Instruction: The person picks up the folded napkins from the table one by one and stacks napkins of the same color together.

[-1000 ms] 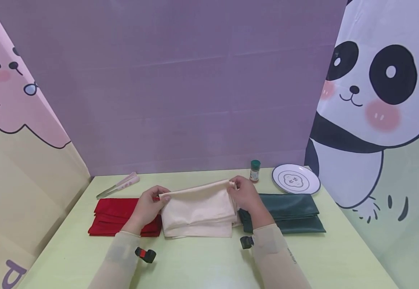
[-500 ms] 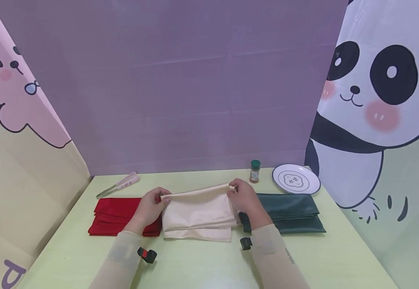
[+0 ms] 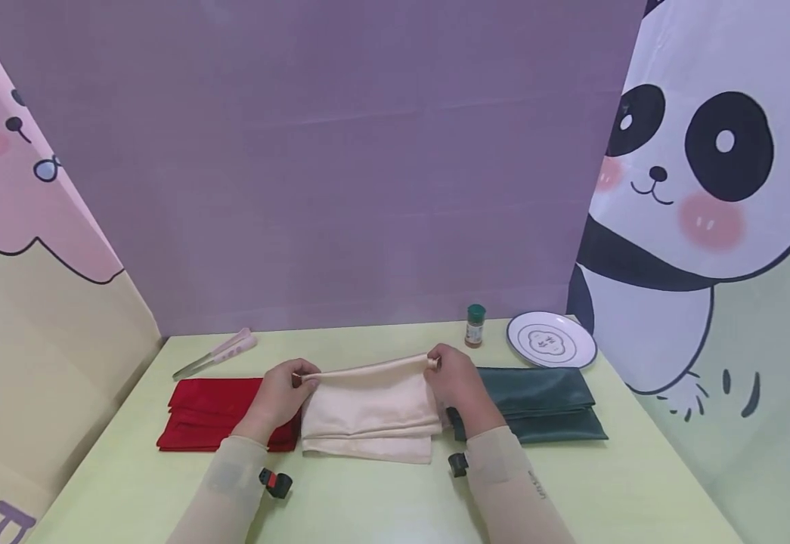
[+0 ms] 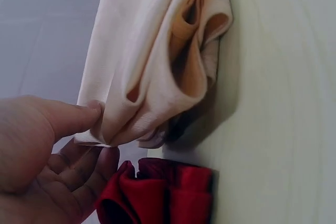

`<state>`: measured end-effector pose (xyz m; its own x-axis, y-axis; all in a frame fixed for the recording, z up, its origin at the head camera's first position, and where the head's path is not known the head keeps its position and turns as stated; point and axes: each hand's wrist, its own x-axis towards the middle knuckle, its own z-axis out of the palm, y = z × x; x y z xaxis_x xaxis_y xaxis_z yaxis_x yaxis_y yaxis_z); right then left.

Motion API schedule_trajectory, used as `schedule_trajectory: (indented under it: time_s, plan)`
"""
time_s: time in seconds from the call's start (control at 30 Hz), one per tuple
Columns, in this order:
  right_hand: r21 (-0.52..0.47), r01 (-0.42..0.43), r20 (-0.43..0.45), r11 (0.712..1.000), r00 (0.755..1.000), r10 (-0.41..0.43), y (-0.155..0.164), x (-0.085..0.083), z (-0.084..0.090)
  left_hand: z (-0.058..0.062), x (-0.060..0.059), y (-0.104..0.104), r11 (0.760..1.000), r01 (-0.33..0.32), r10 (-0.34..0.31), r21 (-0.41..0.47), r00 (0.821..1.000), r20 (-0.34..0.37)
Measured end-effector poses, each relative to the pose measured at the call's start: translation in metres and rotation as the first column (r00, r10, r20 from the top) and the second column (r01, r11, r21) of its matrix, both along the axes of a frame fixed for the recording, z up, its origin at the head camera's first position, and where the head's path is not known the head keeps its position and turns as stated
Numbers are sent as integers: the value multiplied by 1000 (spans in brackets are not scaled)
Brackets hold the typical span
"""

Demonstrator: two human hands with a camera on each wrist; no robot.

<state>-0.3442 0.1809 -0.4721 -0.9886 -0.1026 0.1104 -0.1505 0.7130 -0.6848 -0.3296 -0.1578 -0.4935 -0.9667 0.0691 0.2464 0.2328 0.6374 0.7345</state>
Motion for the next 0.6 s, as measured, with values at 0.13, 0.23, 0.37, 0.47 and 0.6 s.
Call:
schedule_trajectory:
  time_s: [0.13, 0.23, 0.37, 0.47, 0.6]
  plan:
    - [38, 15, -5, 999, 1000, -15, -2, 1, -1, -1, 1, 1, 1000, 5, -6, -29, 1000, -5]
    - [71, 23, -8, 997, 1000, -23, -2, 2, -1, 0, 1, 2, 999, 12, -12, -43, 1000, 12]
    - [102, 26, -6, 994, 1000, -26, -3, 2, -1, -1, -1, 2, 998, 8, -6, -56, 999, 39]
    - [121, 24, -2, 992, 1000, -24, -3, 2, -2, -2, -1, 2, 998, 8, -5, -67, 999, 44]
    - [141, 26, -7, 990, 1000, -25, -3, 0, -4, -3, -1, 1, 997, 18, -15, -80, 999, 38]
